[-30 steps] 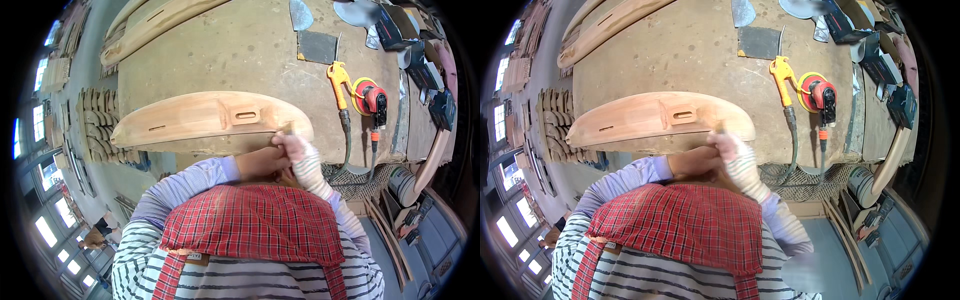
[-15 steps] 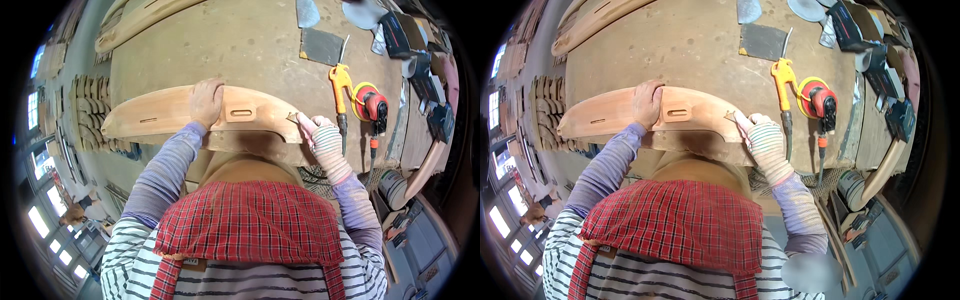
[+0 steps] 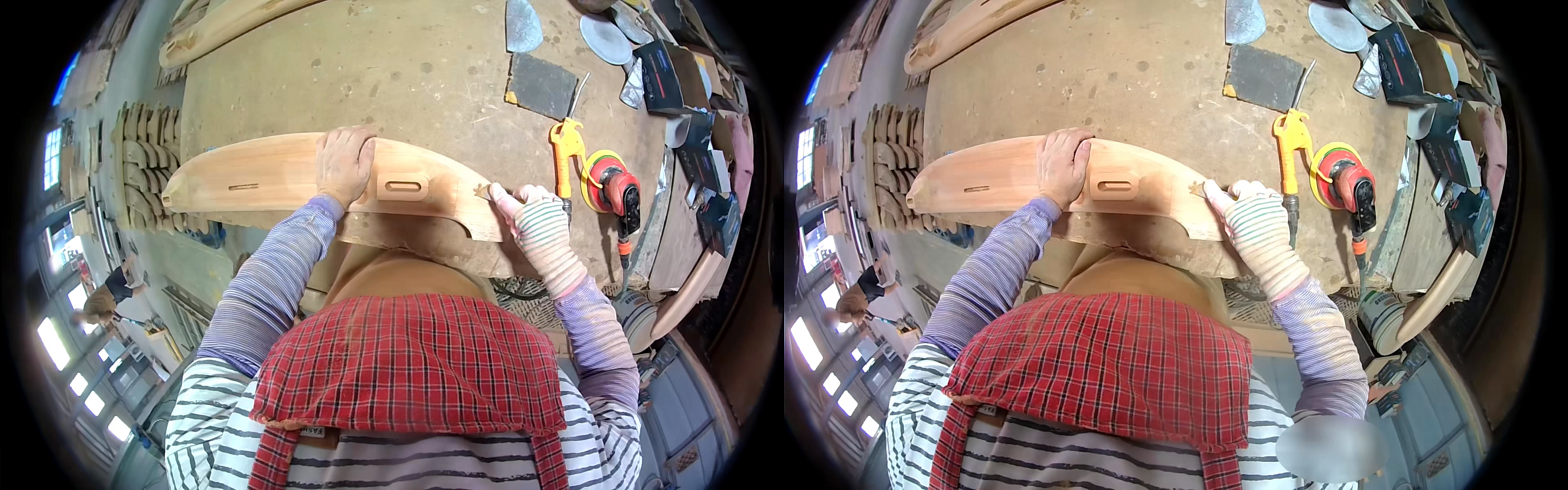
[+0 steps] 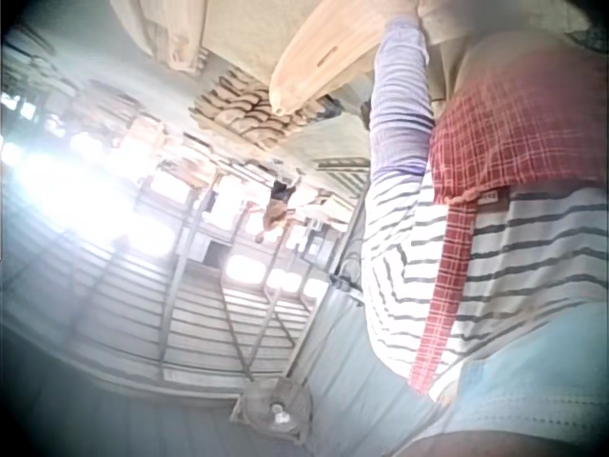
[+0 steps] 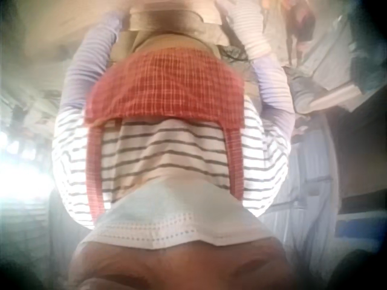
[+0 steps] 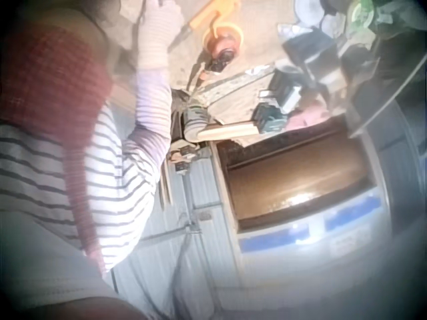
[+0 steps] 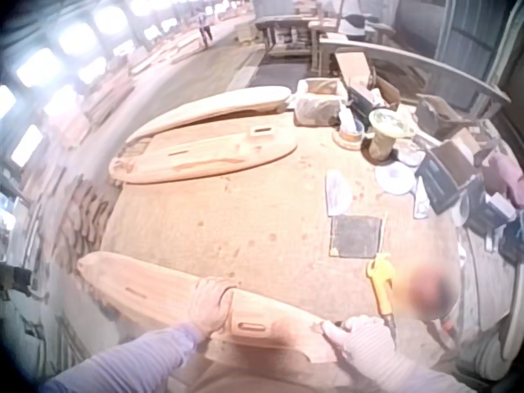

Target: The person applies glue into slots on curved wood pieces, uses a small scraper to remove excess material, and smooths the wood surfaces using both hand sandpaper and an electric power sander.

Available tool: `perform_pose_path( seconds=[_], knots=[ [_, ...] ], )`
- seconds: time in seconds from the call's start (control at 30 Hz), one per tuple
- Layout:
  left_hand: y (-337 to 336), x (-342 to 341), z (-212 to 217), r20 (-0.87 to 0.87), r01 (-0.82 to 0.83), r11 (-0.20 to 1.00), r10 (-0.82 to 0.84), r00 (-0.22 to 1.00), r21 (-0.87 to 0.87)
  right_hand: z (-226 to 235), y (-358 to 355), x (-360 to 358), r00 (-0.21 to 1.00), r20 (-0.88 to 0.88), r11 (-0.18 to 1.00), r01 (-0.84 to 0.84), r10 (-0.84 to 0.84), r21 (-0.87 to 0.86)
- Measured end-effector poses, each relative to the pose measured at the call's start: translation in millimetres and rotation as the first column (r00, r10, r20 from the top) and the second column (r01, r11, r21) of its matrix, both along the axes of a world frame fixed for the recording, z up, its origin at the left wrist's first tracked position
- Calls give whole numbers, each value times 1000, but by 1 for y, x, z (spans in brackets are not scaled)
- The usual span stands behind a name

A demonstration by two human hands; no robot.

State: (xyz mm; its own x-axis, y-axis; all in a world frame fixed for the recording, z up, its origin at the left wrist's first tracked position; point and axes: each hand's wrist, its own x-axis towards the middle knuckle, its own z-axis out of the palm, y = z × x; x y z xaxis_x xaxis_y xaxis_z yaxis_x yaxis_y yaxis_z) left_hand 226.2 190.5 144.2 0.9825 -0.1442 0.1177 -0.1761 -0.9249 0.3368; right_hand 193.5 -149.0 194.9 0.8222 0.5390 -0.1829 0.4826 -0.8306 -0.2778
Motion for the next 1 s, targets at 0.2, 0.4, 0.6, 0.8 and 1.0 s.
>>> perform_pose_path(
  seconds=[0.2,0.4,0.6,0.8,1.0],
  knots=[
    [0,0,1,-12,-6,1000,6,1000,-13,-6,2,3,996,18,997,-83,83,-5],
    [-1,0,2,17,-11,1000,12,1000,-19,-1,3,25,988,-5,970,-153,156,191],
    [1,1,-3,33,-8,1000,8,999,-24,-19,17,41,970,36,951,-241,238,194],
    [2,4,-2,9,-11,1000,11,1000,-19,-8,11,49,953,-68,950,-284,294,126],
    [1,2,-1,0,-5,1000,5,1000,-22,-19,11,48,955,-4,948,-295,298,116]
  ],
)
